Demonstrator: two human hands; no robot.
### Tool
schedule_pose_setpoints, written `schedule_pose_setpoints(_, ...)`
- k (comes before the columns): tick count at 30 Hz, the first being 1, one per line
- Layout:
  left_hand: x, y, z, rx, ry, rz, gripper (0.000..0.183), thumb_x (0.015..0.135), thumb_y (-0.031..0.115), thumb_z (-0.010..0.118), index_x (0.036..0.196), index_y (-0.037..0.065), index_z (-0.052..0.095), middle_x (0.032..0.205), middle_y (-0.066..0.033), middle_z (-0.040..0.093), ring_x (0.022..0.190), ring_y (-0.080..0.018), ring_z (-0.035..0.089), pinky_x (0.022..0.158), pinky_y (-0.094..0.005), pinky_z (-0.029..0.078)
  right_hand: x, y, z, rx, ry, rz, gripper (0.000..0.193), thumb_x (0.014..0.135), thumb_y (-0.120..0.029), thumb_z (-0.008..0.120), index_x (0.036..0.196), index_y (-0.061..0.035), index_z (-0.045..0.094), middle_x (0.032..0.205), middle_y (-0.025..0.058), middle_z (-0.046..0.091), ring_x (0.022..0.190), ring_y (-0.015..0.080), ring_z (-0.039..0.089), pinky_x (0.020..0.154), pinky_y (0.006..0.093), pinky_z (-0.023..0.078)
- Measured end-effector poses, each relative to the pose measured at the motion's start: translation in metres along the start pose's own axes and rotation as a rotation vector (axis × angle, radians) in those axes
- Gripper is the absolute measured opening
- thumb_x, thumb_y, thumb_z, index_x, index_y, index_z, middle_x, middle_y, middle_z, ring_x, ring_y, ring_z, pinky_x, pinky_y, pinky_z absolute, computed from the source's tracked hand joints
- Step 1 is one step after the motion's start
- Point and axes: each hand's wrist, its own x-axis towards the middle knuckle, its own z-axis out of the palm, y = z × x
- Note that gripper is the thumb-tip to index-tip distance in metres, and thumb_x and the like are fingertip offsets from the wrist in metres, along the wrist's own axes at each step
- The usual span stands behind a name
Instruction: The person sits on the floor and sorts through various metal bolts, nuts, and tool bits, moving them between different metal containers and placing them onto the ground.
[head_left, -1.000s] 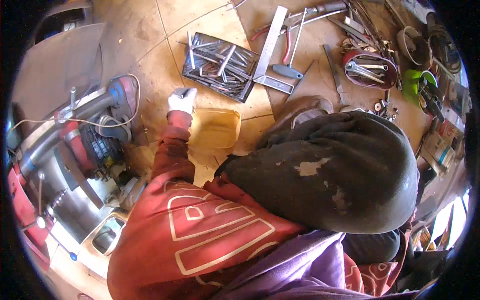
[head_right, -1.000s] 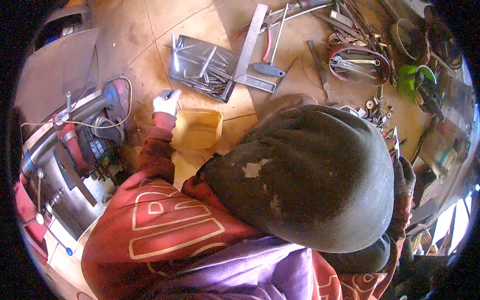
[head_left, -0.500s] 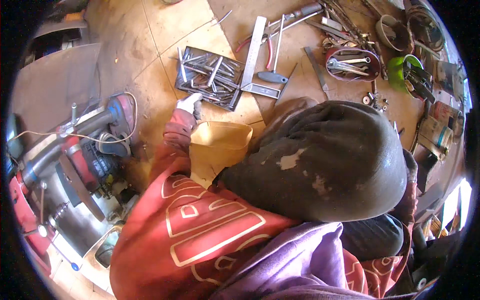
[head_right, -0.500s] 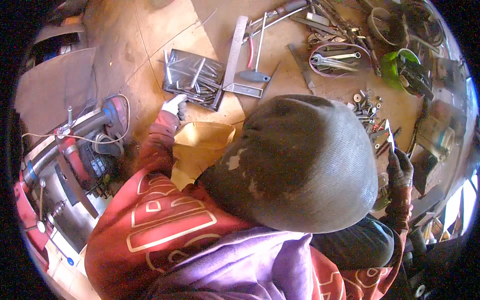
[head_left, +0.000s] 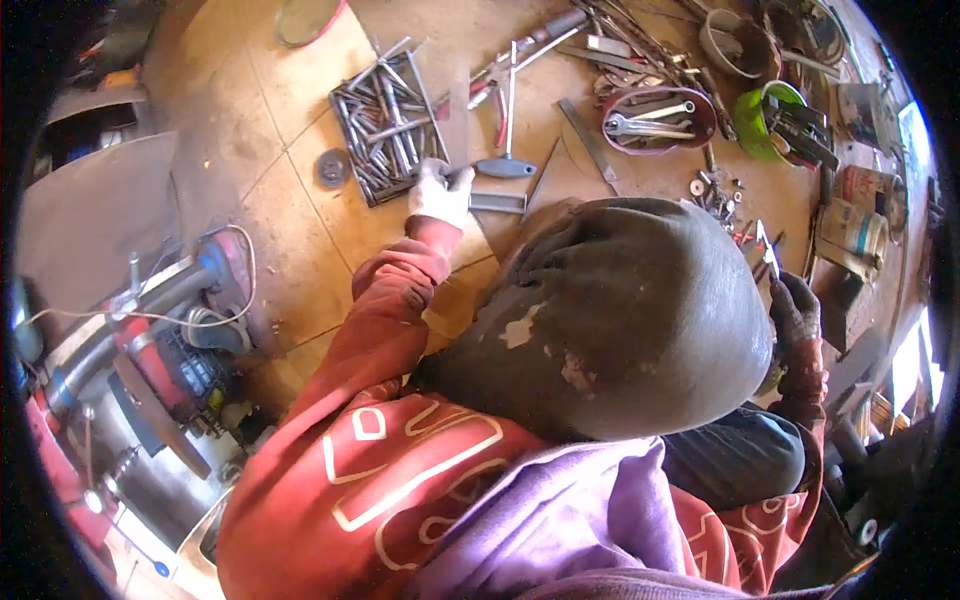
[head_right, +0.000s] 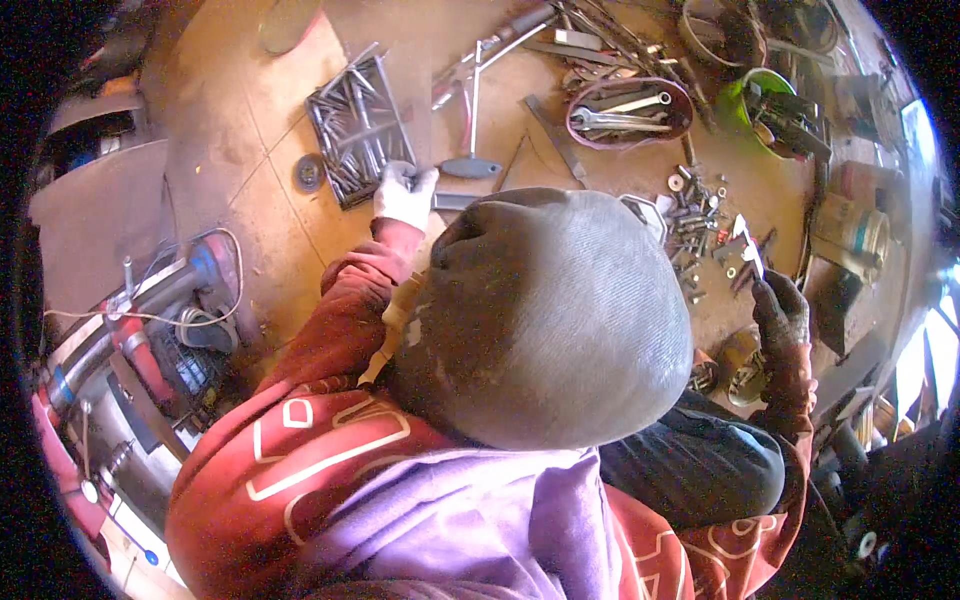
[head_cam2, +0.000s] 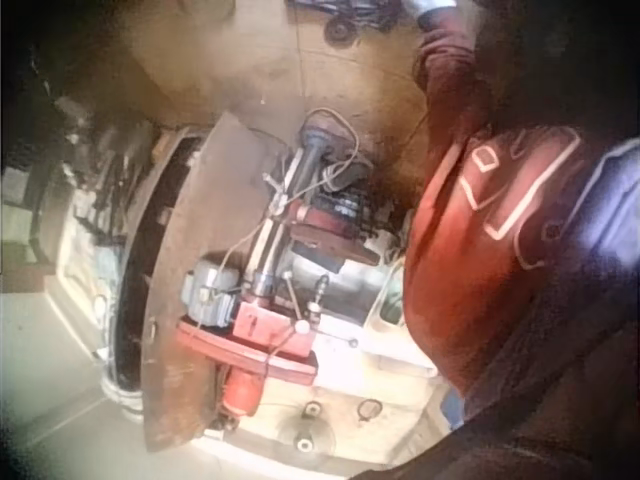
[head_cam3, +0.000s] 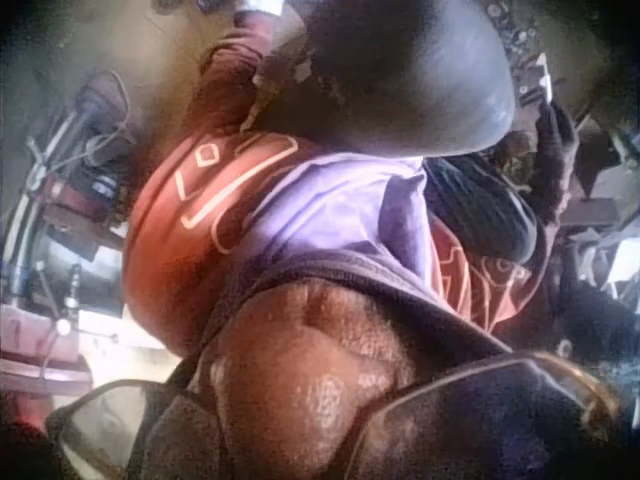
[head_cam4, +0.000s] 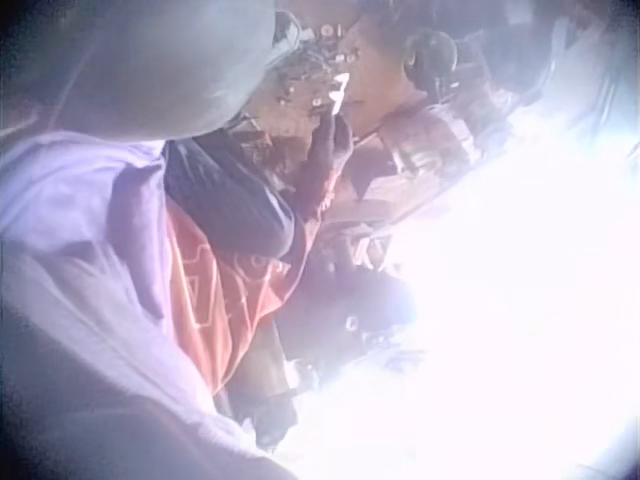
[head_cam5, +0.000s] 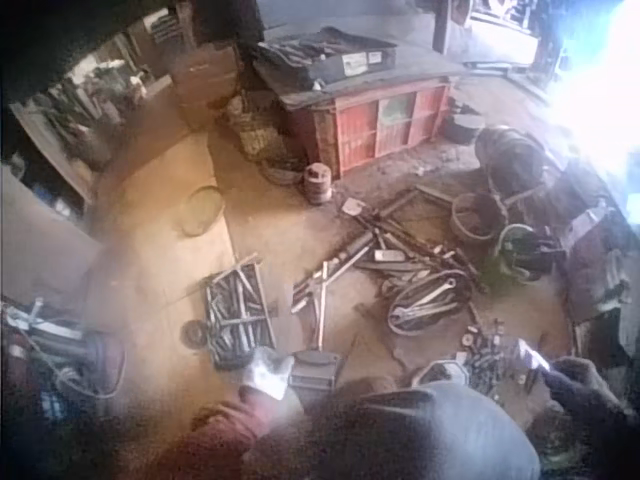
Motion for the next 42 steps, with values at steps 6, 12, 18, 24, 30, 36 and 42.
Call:
schedule_pose_setpoints(6,0.06,0.048,0.062,0.224,0.247,0.151,0.043,0.083,0.027,0.074,0.114,0.002,0.058,0.084,-0.0185,0.069,0.076,-0.0301,0.068,0.07,-0.0382,0.053,-0.004,-0.003,-0.005,-0.105,-0.022,0.049,0.032,0.093,-0.033,0.066,0.106,-0.0036,0.067,0.075,-0.0036,0.052,0.066,0.0073,0.045,0.057,0.0241,0.036)
schedule_pose_setpoints(12,0.155,0.047,0.081,0.037,0.473,0.282,0.037,0.09,0.023,0.064,0.121,0.006,0.055,0.104,-0.01,0.063,0.089,-0.029,0.06,0.086,-0.04,0.051,0.026,-0.019,-0.005,-0.227,-0.074,-0.204,0.039,0.092,-0.036,0.066,0.106,0.0007,0.068,0.081,0.0029,0.066,0.069,0.0102,0.054,0.061,0.0274,0.045)
schedule_pose_setpoints(18,0.16,0.076,0.074,0.557,0.13,0.467,0.036,0.088,0.033,0.065,0.105,0.001,0.067,0.105,-0.0189,0.069,0.097,-0.0338,0.065,0.084,-0.0423,0.049,-0.007,0.038,-0.006,0.03,0.045,-0.031,0.036,0.091,-0.028,0.07,0.115,-0.0021,0.067,0.088,0.0041,0.068,0.071,0.0106,0.057,0.063,0.0268,0.048)
schedule_pose_setpoints(24,0.066,0.182,0.045,-0.13,-0.31,-0.16,0.029,0.089,0.036,0.07,0.096,0.009,0.071,0.078,-0.0002,0.063,0.056,-0.0112,0.05,0.051,-0.031,0.041,-0.08,0.129,0.066,0.189,0.147,0.152,0.038,0.09,-0.023,0.07,0.121,-0.0019,0.063,0.096,0.0062,0.069,0.082,0.0179,0.062,0.074,0.0361,0.051)
schedule_pose_setpoints(30,0.009,0.326,-0.024,0.175,-0.564,0.986,0.036,0.094,0.022,0.061,0.122,0.0,0.062,0.124,-0.012,0.062,0.115,-0.0244,0.058,0.096,-0.0377,0.049,-0.137,0.178,0.129,0.29,0.416,0.269,0.039,0.089,-0.03,0.069,0.117,-0.0024,0.066,0.094,0.0098,0.071,0.081,0.0208,0.065,0.074,0.0382,0.052)
schedule_pose_setpoints(36,-0.089,0.427,-0.044,0.811,-0.958,1.28,0.033,0.09,0.019,0.062,0.118,0.002,0.064,0.118,-0.0124,0.064,0.112,-0.0253,0.06,0.095,-0.037,0.049,-0.202,0.236,0.146,0.342,0.644,0.419,0.038,0.089,-0.032,0.068,0.113,-0.003,0.067,0.091,0.0109,0.072,0.08,0.02,0.065,0.074,0.037,0.052)
schedule_pose_setpoints(42,-0.174,0.497,-0.039,1.301,-1.182,1.376,0.031,0.085,0.016,0.064,0.114,0.005,0.066,0.113,-0.0128,0.065,0.108,-0.0262,0.061,0.094,-0.0364,0.049,-0.253,0.325,0.152,0.3,0.97,0.667,0.037,0.089,-0.035,0.067,0.11,-0.0036,0.069,0.088,0.0119,0.072,0.079,0.0192,0.066,0.074,0.0358,0.052)
